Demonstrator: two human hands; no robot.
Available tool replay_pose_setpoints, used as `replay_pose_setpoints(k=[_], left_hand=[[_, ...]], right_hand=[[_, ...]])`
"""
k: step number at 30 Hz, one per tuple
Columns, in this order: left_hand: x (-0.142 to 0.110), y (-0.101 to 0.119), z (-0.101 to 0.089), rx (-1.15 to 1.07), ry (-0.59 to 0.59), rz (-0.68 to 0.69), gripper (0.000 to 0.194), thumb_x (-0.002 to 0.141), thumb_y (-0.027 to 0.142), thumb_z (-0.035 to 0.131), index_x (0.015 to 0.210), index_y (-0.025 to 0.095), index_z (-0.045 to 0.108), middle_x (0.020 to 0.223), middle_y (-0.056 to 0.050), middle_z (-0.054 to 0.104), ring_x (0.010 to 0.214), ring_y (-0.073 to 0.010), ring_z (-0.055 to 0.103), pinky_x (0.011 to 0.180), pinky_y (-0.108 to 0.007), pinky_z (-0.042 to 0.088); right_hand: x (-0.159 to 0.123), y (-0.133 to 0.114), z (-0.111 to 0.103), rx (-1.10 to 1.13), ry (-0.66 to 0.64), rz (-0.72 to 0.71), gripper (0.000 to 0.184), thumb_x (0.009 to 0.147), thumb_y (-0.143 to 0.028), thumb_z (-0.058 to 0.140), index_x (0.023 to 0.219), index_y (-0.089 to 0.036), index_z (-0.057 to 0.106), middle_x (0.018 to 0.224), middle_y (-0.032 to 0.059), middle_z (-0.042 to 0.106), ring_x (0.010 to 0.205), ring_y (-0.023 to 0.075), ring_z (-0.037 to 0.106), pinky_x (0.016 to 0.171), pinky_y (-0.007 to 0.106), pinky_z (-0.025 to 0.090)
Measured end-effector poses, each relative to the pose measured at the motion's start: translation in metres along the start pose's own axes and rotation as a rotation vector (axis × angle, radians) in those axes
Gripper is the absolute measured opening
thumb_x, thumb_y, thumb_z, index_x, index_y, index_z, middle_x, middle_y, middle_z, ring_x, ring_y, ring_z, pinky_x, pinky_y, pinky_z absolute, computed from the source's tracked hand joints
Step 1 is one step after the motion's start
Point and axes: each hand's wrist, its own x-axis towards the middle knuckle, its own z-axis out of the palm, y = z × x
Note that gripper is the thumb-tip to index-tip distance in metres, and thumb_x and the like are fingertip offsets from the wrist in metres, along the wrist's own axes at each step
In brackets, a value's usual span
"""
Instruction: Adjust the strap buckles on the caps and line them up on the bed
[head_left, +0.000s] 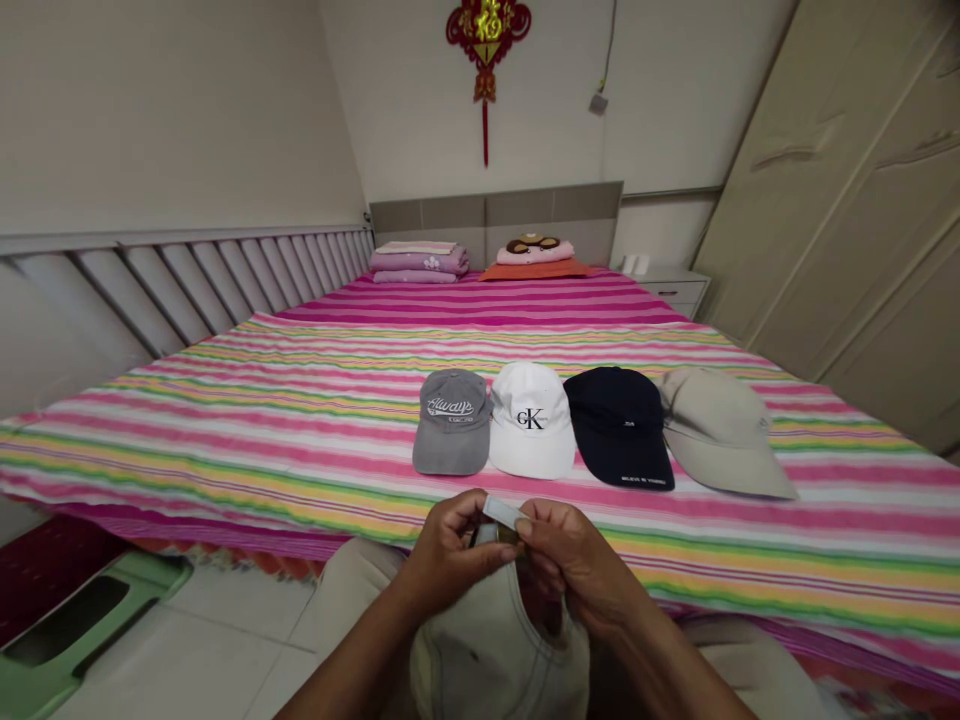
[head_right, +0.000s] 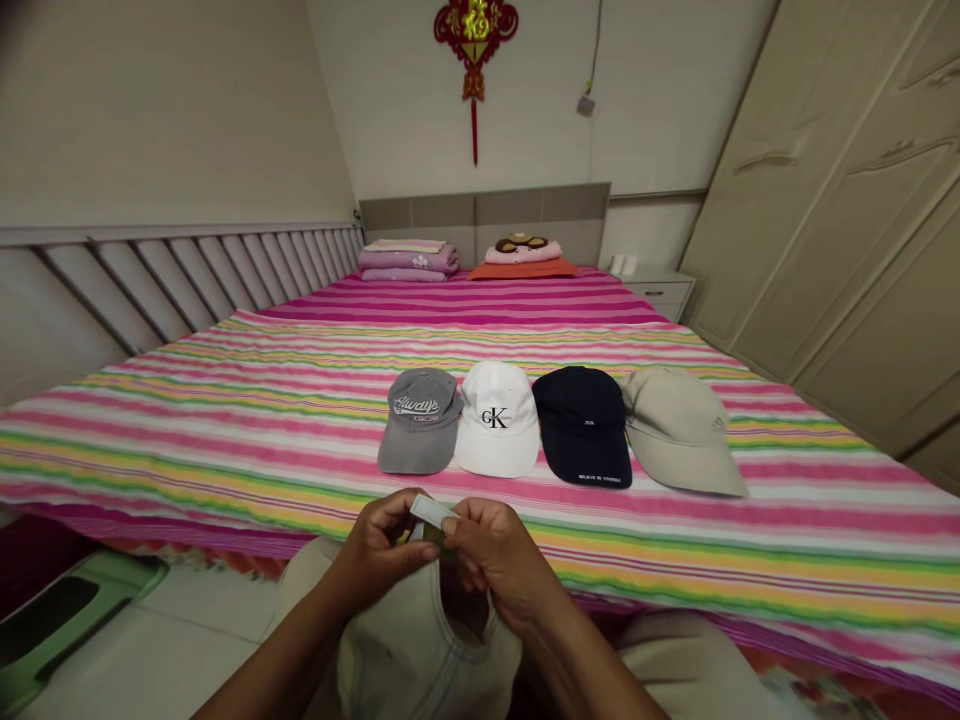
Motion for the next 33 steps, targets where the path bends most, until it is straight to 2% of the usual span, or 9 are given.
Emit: replay_pose_setpoints(k=[3, 6, 9, 12, 17, 33], left_hand=[[0.000, -0.003, 0.001, -0.223, -0.004, -0.049, 0.023, 0.057, 0.024, 0.074, 0.074, 0.015, 0.061, 0.067, 0.000, 0.060, 0.063, -0.0110, 0.054, 0.063, -0.023, 0.041], [0.000, -0.010, -0.002, -0.476, -0.058, -0.094, 0.028, 0.057, 0.031, 0.074, 0.076, 0.015, 0.062, 0.074, -0.003, 0.063, 0.066, -0.0125, 0.058, 0.066, -0.025, 0.044], [0.001, -0.017, -0.004, -0.601, -0.056, -0.138, 0.028, 0.058, 0.032, 0.073, 0.077, 0.016, 0.061, 0.071, -0.002, 0.064, 0.065, -0.0125, 0.060, 0.067, -0.025, 0.045], [0.003, -0.022, -0.005, -0.640, 0.002, -0.160, 0.028, 0.056, 0.031, 0.075, 0.075, 0.016, 0.061, 0.069, 0.000, 0.064, 0.062, -0.0117, 0.060, 0.064, -0.024, 0.046], [0.006, -0.024, -0.003, -0.654, 0.074, -0.157, 0.032, 0.050, 0.030, 0.078, 0.073, 0.014, 0.062, 0.078, 0.000, 0.065, 0.064, -0.0109, 0.060, 0.064, -0.022, 0.045], [0.004, -0.022, -0.001, -0.539, 0.078, -0.115, 0.028, 0.048, 0.027, 0.079, 0.069, 0.016, 0.064, 0.080, 0.001, 0.063, 0.065, -0.0100, 0.056, 0.064, -0.022, 0.042]], right_hand=[[-0.001, -0.002, 0.000, -0.003, 0.047, -0.010, 0.028, 0.073, -0.038, 0.061, 0.059, -0.017, 0.047, 0.032, -0.0102, 0.036, 0.029, 0.0039, 0.024, 0.033, 0.018, 0.021], [-0.003, -0.007, 0.000, 0.002, 0.081, -0.022, 0.025, 0.072, -0.034, 0.062, 0.059, -0.016, 0.050, 0.041, -0.0061, 0.048, 0.032, 0.0043, 0.033, 0.037, 0.018, 0.024], [-0.005, -0.011, -0.001, -0.024, 0.056, 0.005, 0.021, 0.067, -0.031, 0.064, 0.059, -0.015, 0.054, 0.052, -0.0012, 0.057, 0.040, 0.0059, 0.043, 0.042, 0.018, 0.027], [-0.005, -0.011, -0.002, -0.038, 0.062, 0.042, 0.019, 0.064, -0.028, 0.065, 0.057, -0.014, 0.054, 0.048, -0.0022, 0.055, 0.040, 0.0061, 0.042, 0.042, 0.018, 0.026], [-0.003, -0.009, -0.002, 0.005, 0.075, 0.069, 0.017, 0.060, -0.025, 0.065, 0.054, -0.014, 0.053, 0.049, -0.0024, 0.055, 0.039, 0.0055, 0.043, 0.041, 0.018, 0.025], [-0.004, -0.009, 0.001, -0.029, 0.071, 0.092, 0.018, 0.060, -0.027, 0.064, 0.054, -0.014, 0.053, 0.049, -0.0026, 0.054, 0.039, 0.0057, 0.041, 0.042, 0.020, 0.023]])
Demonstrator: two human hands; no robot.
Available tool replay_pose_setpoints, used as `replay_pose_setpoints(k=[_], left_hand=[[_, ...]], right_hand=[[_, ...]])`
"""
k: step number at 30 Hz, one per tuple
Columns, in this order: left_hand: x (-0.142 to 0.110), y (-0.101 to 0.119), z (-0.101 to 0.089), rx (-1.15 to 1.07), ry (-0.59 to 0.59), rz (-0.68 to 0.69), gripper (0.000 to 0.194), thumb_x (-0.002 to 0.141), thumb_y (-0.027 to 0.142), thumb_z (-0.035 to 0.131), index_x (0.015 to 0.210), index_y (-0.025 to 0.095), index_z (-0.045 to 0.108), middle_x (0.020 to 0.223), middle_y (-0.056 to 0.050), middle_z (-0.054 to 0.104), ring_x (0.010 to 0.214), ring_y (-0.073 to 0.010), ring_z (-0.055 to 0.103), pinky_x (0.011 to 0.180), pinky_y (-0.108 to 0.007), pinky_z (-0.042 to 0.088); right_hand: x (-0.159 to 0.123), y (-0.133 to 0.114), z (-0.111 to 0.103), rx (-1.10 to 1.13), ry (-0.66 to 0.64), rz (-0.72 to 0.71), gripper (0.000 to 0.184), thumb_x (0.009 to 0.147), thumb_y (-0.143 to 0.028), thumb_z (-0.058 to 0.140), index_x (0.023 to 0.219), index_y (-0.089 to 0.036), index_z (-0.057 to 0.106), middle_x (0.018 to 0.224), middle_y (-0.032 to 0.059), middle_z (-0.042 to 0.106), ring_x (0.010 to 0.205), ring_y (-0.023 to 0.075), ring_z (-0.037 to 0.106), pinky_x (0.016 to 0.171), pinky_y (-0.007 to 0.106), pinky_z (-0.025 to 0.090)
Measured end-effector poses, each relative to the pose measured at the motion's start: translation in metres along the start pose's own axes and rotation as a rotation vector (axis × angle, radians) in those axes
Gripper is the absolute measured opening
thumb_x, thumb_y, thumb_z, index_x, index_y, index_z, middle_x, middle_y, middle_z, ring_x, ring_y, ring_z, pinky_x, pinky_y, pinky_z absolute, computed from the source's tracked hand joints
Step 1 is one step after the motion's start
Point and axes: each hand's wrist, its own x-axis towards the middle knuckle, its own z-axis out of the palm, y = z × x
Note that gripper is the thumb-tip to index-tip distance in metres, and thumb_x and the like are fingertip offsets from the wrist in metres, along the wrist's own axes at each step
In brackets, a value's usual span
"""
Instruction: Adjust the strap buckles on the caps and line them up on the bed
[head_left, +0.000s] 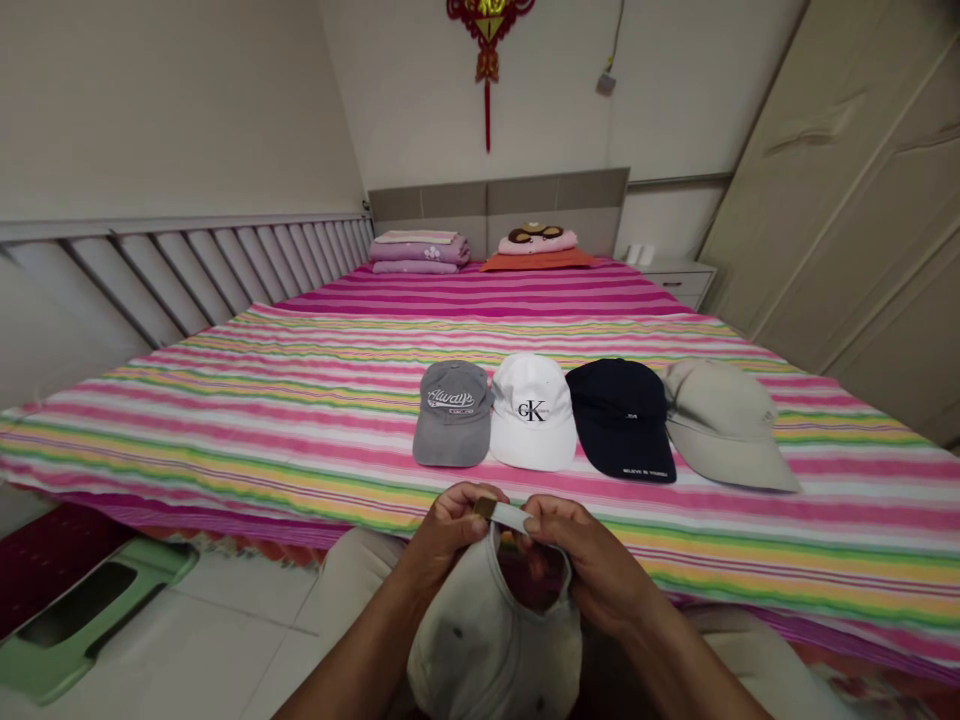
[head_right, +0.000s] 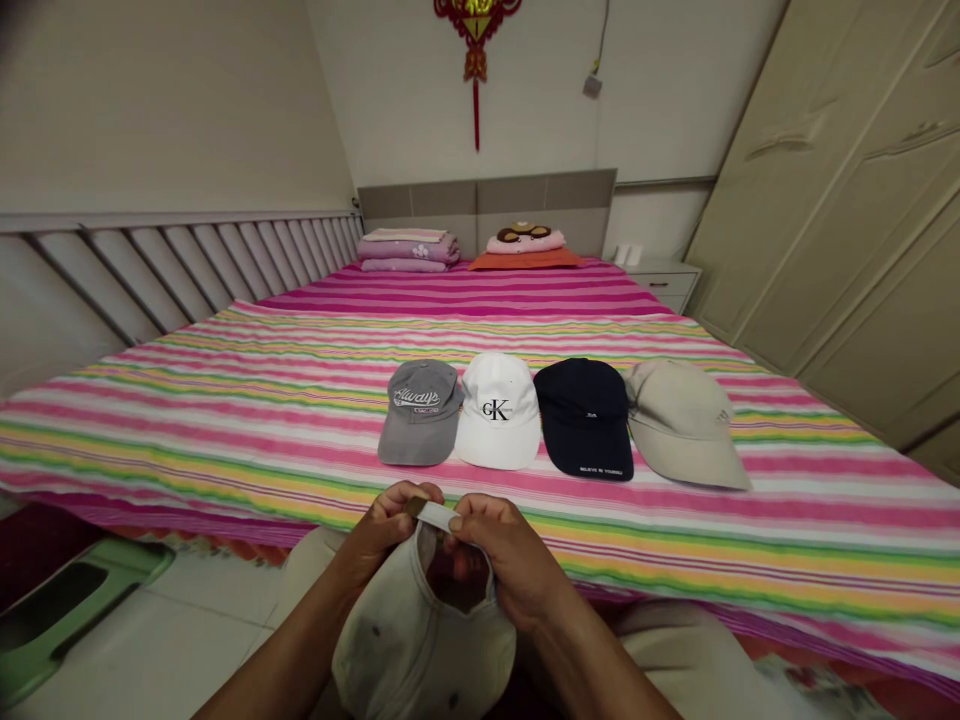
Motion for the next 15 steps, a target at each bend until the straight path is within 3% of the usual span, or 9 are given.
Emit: replay_pose_setpoints(k=[15], left_hand=[[-0.0019, 0.0033, 0.0036, 0.209, 0.005, 0.203, 0.022, 0.048, 0.018, 0.077, 0.068, 0.017, 0.068, 0.077, -0.002, 0.061, 0.067, -0.0111, 0.053, 0.062, -0.022, 0.041]], right_hand=[[-0.0008, 0.0007, -0.0047, -0.289, 0.038, -0.015, 0.031, 0.064, -0.042, 0.065, 0.057, -0.014, 0.053, 0.051, -0.0023, 0.055, 0.040, 0.0059, 0.043, 0.042, 0.021, 0.025]])
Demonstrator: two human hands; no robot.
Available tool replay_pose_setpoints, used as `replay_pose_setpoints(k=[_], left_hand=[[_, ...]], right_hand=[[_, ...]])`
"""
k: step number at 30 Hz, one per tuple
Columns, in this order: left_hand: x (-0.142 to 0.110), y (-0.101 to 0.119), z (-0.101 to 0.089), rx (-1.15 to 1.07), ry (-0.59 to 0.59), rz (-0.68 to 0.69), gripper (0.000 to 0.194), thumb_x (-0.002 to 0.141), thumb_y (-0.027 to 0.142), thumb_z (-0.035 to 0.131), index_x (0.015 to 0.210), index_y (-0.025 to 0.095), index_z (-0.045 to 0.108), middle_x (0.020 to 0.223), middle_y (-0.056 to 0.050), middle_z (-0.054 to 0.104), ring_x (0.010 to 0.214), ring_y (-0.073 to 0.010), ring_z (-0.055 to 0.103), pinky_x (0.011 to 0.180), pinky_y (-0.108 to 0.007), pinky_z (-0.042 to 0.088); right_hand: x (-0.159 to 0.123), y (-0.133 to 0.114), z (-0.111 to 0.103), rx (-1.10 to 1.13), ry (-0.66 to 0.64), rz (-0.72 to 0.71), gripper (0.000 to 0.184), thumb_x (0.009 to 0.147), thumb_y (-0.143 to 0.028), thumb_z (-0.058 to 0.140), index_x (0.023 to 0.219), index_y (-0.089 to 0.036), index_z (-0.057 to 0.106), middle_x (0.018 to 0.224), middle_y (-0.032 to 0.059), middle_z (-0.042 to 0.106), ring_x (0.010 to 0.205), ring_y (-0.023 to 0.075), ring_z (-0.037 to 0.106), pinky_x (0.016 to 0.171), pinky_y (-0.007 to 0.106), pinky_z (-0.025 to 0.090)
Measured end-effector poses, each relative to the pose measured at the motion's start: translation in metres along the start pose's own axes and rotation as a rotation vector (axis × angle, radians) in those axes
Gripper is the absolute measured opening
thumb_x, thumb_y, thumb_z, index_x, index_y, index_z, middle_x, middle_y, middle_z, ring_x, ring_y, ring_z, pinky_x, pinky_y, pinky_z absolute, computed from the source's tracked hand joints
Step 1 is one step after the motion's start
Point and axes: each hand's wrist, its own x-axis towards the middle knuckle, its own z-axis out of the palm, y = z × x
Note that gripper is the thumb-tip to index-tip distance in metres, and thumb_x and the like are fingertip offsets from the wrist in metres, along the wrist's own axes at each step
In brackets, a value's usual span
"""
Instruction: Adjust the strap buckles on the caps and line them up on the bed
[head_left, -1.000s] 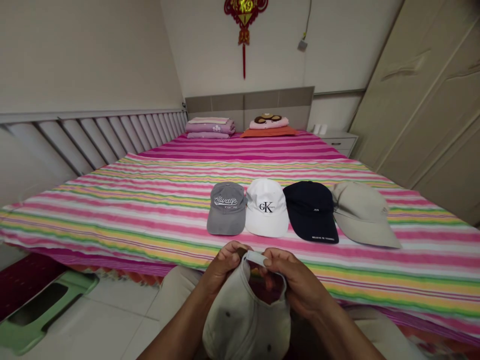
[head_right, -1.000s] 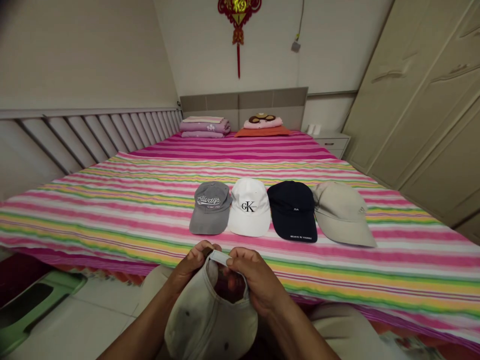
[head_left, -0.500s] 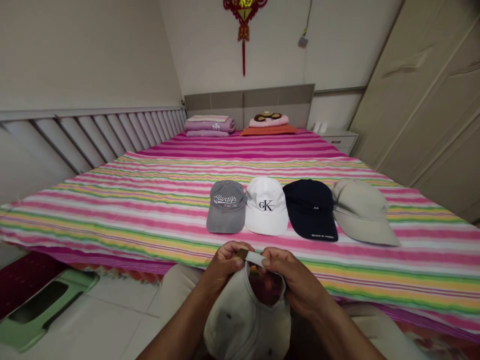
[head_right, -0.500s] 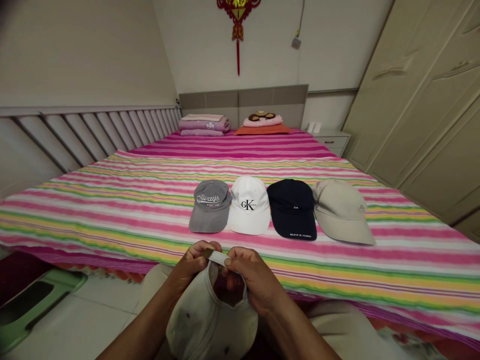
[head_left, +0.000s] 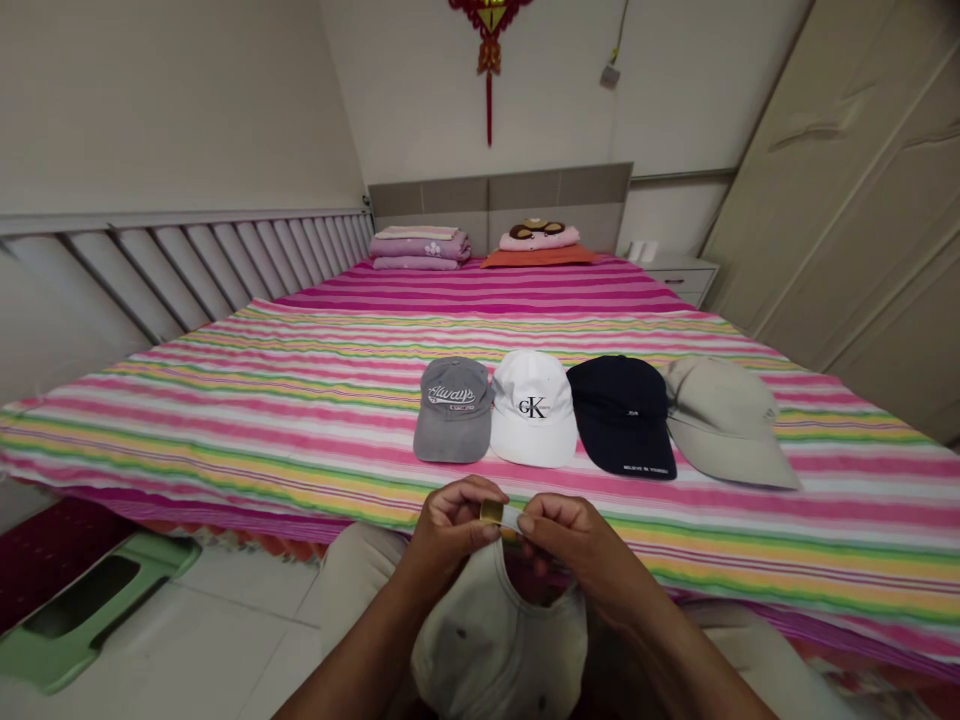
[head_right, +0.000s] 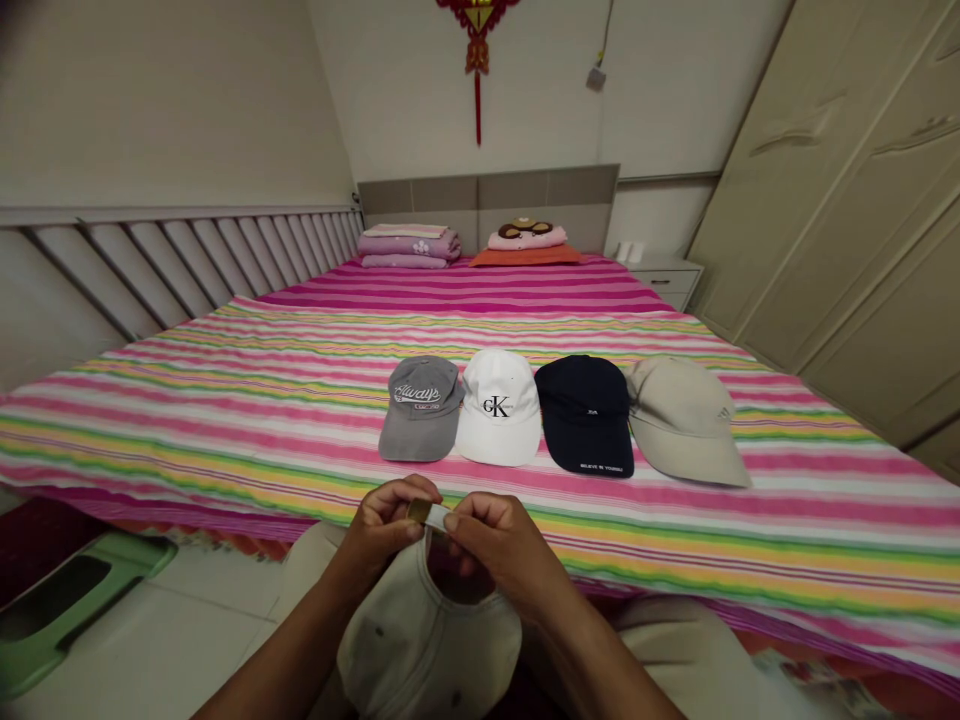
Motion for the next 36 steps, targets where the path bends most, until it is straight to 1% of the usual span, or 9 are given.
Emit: replay_pose_setpoints(k=[4, 8, 13, 19, 25, 28, 31, 36], left_hand=[[-0.0003, -0.0006, 0.0003, 0.031, -0.011, 0.053, 0.022, 0.049, 0.014, 0.076, 0.069, 0.016, 0.068, 0.076, -0.003, 0.061, 0.069, -0.0128, 0.055, 0.062, -0.023, 0.042], [-0.0006, -0.0017, -0.0005, 0.034, -0.045, 0.076, 0.022, 0.050, 0.012, 0.076, 0.070, 0.016, 0.068, 0.076, -0.003, 0.061, 0.069, -0.0124, 0.056, 0.062, -0.023, 0.043], [0.0000, -0.0040, -0.0020, 0.038, -0.075, 0.072, 0.023, 0.050, 0.013, 0.076, 0.071, 0.017, 0.068, 0.075, -0.002, 0.061, 0.069, -0.0125, 0.056, 0.062, -0.023, 0.043], [-0.0010, -0.0080, -0.0028, 0.071, -0.062, 0.045, 0.024, 0.049, 0.015, 0.077, 0.072, 0.017, 0.068, 0.072, -0.002, 0.061, 0.068, -0.0133, 0.056, 0.063, -0.025, 0.043], [-0.0022, -0.0097, -0.0028, 0.098, -0.086, 0.054, 0.023, 0.053, 0.014, 0.075, 0.075, 0.019, 0.070, 0.073, -0.002, 0.060, 0.070, -0.0130, 0.056, 0.068, -0.026, 0.042], [-0.0019, -0.0080, -0.0025, 0.071, -0.091, 0.051, 0.023, 0.053, 0.016, 0.075, 0.075, 0.019, 0.070, 0.075, -0.002, 0.059, 0.069, -0.0127, 0.055, 0.070, -0.027, 0.042], [-0.0014, -0.0072, -0.0015, 0.041, -0.065, 0.057, 0.022, 0.052, 0.019, 0.076, 0.074, 0.019, 0.069, 0.076, -0.002, 0.060, 0.071, -0.0133, 0.055, 0.069, -0.027, 0.042], [-0.0008, -0.0095, -0.0005, 0.034, -0.108, 0.064, 0.022, 0.053, 0.019, 0.076, 0.074, 0.019, 0.069, 0.075, -0.003, 0.059, 0.070, -0.0139, 0.055, 0.065, -0.026, 0.042]], right_hand=[[-0.0001, 0.0008, 0.0000, -0.012, 0.001, 0.002, 0.032, 0.065, -0.044, 0.064, 0.059, -0.013, 0.055, 0.051, -0.0023, 0.054, 0.041, 0.0062, 0.043, 0.043, 0.021, 0.026], [0.0002, -0.0004, 0.0008, 0.014, -0.016, 0.011, 0.032, 0.064, -0.043, 0.065, 0.058, -0.013, 0.055, 0.050, -0.0022, 0.054, 0.041, 0.0063, 0.043, 0.043, 0.021, 0.025], [0.0007, -0.0006, 0.0008, 0.018, -0.040, 0.036, 0.031, 0.064, -0.043, 0.064, 0.058, -0.014, 0.054, 0.051, -0.0017, 0.055, 0.041, 0.0063, 0.043, 0.043, 0.021, 0.026], [0.0019, 0.0023, 0.0008, 0.100, -0.023, 0.024, 0.028, 0.061, -0.038, 0.069, 0.062, -0.015, 0.054, 0.050, -0.0039, 0.054, 0.040, 0.0056, 0.043, 0.042, 0.020, 0.026], [0.0006, 0.0040, 0.0036, 0.169, -0.023, 0.033, 0.032, 0.059, -0.042, 0.070, 0.061, -0.015, 0.053, 0.051, -0.0018, 0.055, 0.039, 0.0055, 0.041, 0.038, 0.019, 0.024], [0.0001, 0.0027, 0.0020, 0.129, -0.046, 0.030, 0.030, 0.064, -0.042, 0.066, 0.063, -0.015, 0.053, 0.050, -0.0021, 0.055, 0.040, 0.0063, 0.042, 0.039, 0.019, 0.026], [-0.0005, 0.0015, 0.0004, 0.046, -0.045, 0.012, 0.027, 0.065, -0.039, 0.066, 0.064, -0.015, 0.053, 0.049, -0.0028, 0.053, 0.042, 0.0065, 0.042, 0.041, 0.020, 0.026], [-0.0022, 0.0014, 0.0033, 0.097, -0.053, 0.015, 0.030, 0.065, -0.041, 0.066, 0.060, -0.015, 0.052, 0.051, -0.0015, 0.054, 0.041, 0.0067, 0.042, 0.040, 0.020, 0.024]])
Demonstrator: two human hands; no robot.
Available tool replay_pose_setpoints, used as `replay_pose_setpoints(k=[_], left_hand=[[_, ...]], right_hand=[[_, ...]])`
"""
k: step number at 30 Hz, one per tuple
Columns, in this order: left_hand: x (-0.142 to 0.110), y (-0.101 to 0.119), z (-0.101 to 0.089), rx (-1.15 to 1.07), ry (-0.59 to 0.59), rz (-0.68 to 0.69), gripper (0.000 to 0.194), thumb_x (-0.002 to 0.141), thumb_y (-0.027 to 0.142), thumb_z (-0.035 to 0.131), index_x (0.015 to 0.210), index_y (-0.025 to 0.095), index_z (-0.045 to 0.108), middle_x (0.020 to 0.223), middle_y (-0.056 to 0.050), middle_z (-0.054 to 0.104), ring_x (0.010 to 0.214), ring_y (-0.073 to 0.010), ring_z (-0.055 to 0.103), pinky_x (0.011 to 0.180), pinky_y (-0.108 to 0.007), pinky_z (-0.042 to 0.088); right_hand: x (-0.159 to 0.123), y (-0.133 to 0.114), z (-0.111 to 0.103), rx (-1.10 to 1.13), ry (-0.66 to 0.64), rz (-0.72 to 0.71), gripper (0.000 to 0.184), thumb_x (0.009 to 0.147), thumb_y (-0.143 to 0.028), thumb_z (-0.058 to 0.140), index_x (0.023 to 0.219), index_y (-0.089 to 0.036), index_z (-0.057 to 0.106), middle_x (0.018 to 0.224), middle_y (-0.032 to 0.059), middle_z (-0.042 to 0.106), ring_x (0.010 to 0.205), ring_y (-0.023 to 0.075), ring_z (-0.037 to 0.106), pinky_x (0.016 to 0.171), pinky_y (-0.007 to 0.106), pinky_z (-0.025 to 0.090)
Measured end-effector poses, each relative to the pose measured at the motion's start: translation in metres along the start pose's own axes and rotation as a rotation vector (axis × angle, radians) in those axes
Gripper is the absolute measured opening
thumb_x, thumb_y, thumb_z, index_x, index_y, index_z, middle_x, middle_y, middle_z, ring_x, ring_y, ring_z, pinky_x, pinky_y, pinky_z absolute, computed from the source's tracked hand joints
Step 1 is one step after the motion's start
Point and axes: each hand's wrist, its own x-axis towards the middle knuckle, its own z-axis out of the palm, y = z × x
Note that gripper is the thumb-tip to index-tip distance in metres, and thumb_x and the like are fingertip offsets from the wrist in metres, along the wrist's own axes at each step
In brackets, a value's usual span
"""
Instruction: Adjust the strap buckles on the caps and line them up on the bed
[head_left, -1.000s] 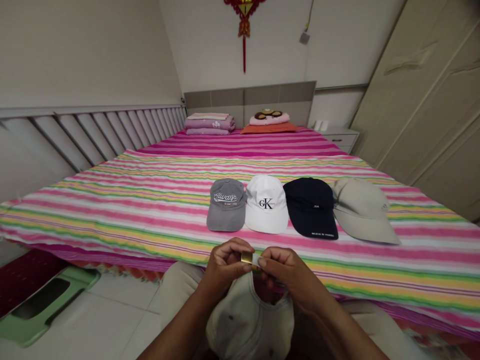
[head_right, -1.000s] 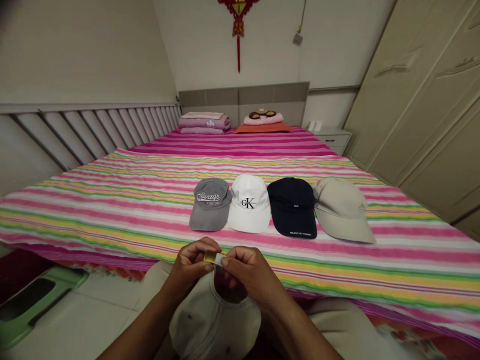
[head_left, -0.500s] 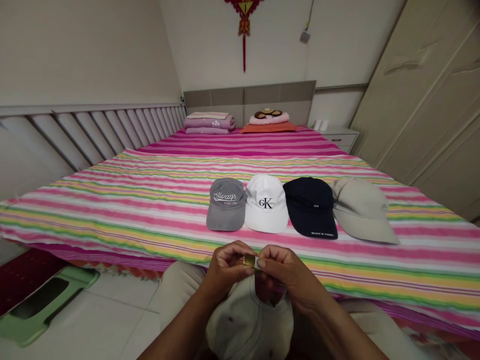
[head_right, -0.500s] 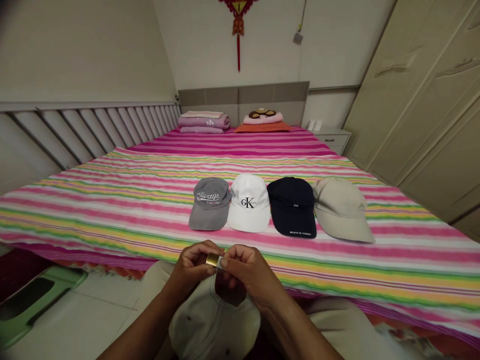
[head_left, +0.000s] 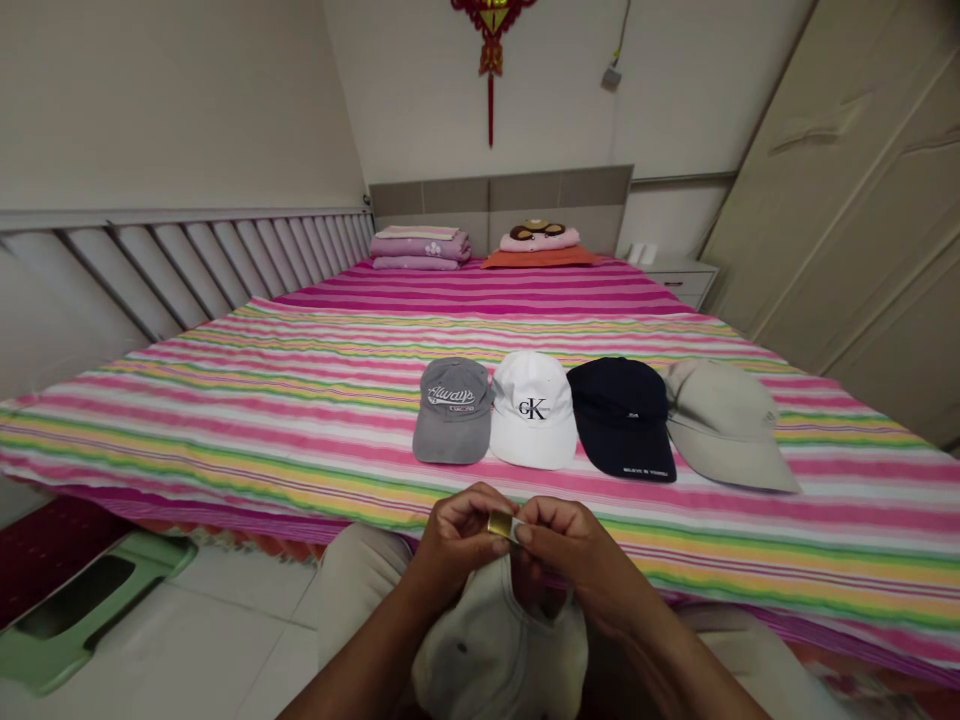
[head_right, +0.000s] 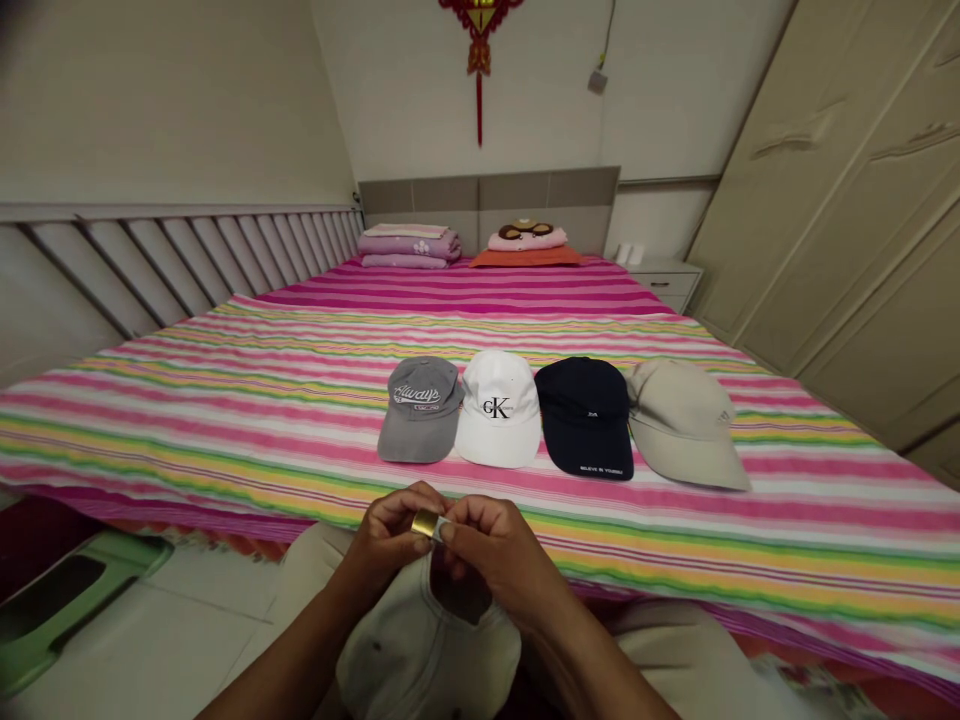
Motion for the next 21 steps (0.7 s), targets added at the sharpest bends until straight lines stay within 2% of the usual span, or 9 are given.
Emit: replay_pose_setpoints(k=[4, 10, 14, 18, 21], left_hand=[[-0.001, -0.001, -0.002, 0.060, -0.005, 0.040, 0.022, 0.054, 0.016, 0.075, 0.076, 0.019, 0.070, 0.078, -0.004, 0.059, 0.078, -0.0165, 0.055, 0.069, -0.028, 0.043], [0.001, -0.002, -0.002, 0.115, 0.012, 0.135, 0.023, 0.056, 0.017, 0.074, 0.079, 0.021, 0.069, 0.078, -0.004, 0.060, 0.082, -0.0178, 0.056, 0.073, -0.029, 0.042], [0.003, -0.003, -0.001, 0.145, 0.004, 0.129, 0.024, 0.055, 0.018, 0.074, 0.078, 0.020, 0.069, 0.076, -0.004, 0.060, 0.079, -0.0185, 0.057, 0.075, -0.031, 0.042], [0.004, -0.003, -0.004, 0.120, 0.050, 0.075, 0.022, 0.055, 0.020, 0.075, 0.077, 0.019, 0.069, 0.078, -0.005, 0.060, 0.080, -0.0183, 0.056, 0.074, -0.031, 0.042], [0.003, -0.004, -0.007, 0.110, 0.054, 0.052, 0.021, 0.057, 0.021, 0.074, 0.078, 0.020, 0.069, 0.079, -0.004, 0.060, 0.079, -0.0172, 0.055, 0.074, -0.030, 0.041]], right_hand=[[0.000, 0.001, -0.001, 0.027, -0.029, 0.019, 0.030, 0.066, -0.043, 0.064, 0.061, -0.015, 0.052, 0.050, -0.0009, 0.054, 0.041, 0.0078, 0.045, 0.040, 0.020, 0.025], [0.003, 0.003, -0.003, 0.074, 0.002, 0.009, 0.031, 0.062, -0.040, 0.068, 0.058, -0.014, 0.052, 0.047, -0.0026, 0.053, 0.040, 0.0058, 0.042, 0.040, 0.019, 0.025], [0.007, 0.005, -0.002, 0.094, 0.003, 0.006, 0.030, 0.063, -0.040, 0.068, 0.058, -0.015, 0.052, 0.048, -0.0024, 0.054, 0.040, 0.0070, 0.044, 0.039, 0.019, 0.025], [0.010, 0.006, -0.005, 0.103, -0.035, 0.008, 0.029, 0.069, -0.042, 0.063, 0.060, -0.015, 0.055, 0.048, -0.0023, 0.053, 0.041, 0.0069, 0.042, 0.041, 0.020, 0.028], [0.011, 0.007, -0.007, 0.111, -0.026, 0.017, 0.029, 0.067, -0.040, 0.065, 0.060, -0.015, 0.055, 0.048, -0.0022, 0.054, 0.041, 0.0064, 0.041, 0.041, 0.020, 0.027]])
